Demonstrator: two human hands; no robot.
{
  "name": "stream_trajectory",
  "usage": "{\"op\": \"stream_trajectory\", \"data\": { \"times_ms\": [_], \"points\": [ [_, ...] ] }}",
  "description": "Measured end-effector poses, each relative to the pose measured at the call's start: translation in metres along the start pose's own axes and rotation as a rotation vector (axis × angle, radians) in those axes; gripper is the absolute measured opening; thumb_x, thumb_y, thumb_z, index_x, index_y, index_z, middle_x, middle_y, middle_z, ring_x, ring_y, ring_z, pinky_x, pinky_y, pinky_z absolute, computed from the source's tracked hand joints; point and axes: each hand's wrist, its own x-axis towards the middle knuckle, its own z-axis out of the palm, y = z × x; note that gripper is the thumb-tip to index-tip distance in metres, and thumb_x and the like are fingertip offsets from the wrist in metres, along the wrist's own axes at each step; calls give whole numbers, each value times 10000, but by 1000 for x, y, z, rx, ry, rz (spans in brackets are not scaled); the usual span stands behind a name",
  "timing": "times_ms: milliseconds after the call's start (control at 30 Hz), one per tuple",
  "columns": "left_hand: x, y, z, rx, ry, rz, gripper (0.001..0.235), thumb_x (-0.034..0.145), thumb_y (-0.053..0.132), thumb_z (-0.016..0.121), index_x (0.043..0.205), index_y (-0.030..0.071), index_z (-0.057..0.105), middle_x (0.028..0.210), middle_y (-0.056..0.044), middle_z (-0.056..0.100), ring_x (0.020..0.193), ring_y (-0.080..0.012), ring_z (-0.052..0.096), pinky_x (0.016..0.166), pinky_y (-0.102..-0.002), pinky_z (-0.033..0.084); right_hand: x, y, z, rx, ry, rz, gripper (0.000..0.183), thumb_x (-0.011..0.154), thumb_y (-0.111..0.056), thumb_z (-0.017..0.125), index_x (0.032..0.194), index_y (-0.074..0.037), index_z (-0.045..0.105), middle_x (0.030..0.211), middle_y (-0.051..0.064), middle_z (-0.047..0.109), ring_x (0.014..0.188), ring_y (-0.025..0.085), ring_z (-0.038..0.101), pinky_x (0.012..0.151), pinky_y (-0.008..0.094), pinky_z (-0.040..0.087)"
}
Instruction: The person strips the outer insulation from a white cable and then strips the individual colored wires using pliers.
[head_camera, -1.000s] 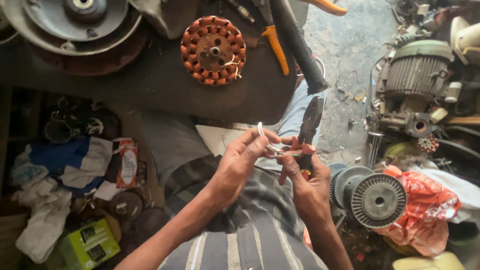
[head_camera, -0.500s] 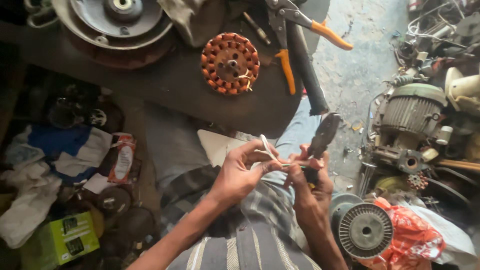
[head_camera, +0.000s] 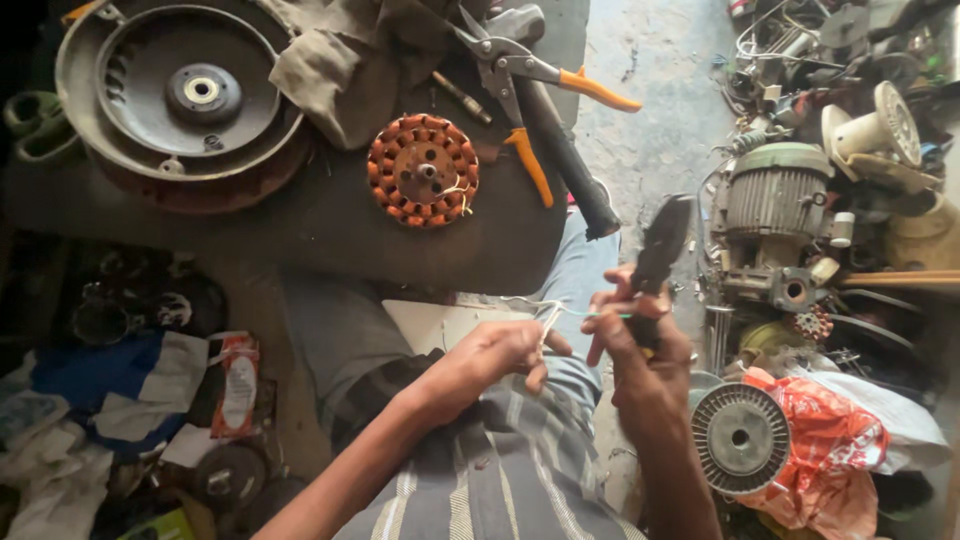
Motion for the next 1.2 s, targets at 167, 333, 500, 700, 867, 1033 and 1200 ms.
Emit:
{"op": "stream_trajectory", "data": {
  "times_ms": [167,333,500,700,867,1033,1200],
  "points": [
    [30,-5,-7,119,19,-119,364,1056,304,538,1212,0,662,1031,-1,669,991,-84,619,926,-297,502,-3,-5,-5,-279,-178,-190,148,973,-104,679,1076,1,695,1362,156,501,1125,188,596,872,313,529],
    [42,-11,-9,173,-81,-26,352,986,189,614,1271,-16,643,1213,-28,674,1142,-93,620,1047,-321,489,-13,-4,-15,-410,-267,-213,164,945,-85,692,1083,4,697,1377,161,491,1134,217,632,939,351,519],
    [44,-16,-3,-180,-53,-30,401,975,104,611,1355,-17,572,1166,-67,686,1093,-151,644,1022,-349,503,-34,9,-17,-377,-265,-96,103,926,-82,715,956,-7,650,1371,140,482,979,166,686,804,305,577],
    [46,-11,1,-22,36,-44,257,947,63,566,1196,-1,578,1020,-40,651,1037,-150,676,983,-330,548,-55,21,-25,-366,-128,-83,85,933,-33,698,989,31,691,1324,142,490,1123,207,629,912,326,539],
    [40,-19,6,173,103,20,194,983,105,458,1102,12,580,972,-8,585,929,-104,580,880,-273,511,-58,28,-31,-418,-174,-13,104,901,-41,716,959,38,681,1305,119,494,975,155,653,791,301,536],
    [35,-13,4,149,113,6,243,942,138,489,1084,0,631,868,2,538,773,-109,447,699,-268,401,-57,30,-25,-447,-201,14,120,910,-52,707,991,31,675,1292,110,540,946,141,681,780,282,545],
    [27,0,6,310,134,10,355,1029,291,619,1229,5,687,1038,-8,699,1001,-89,632,922,-274,531,-52,24,-26,-555,-103,72,167,972,-111,635,1050,9,721,1260,117,646,1005,179,683,806,294,550]
  ]
}}
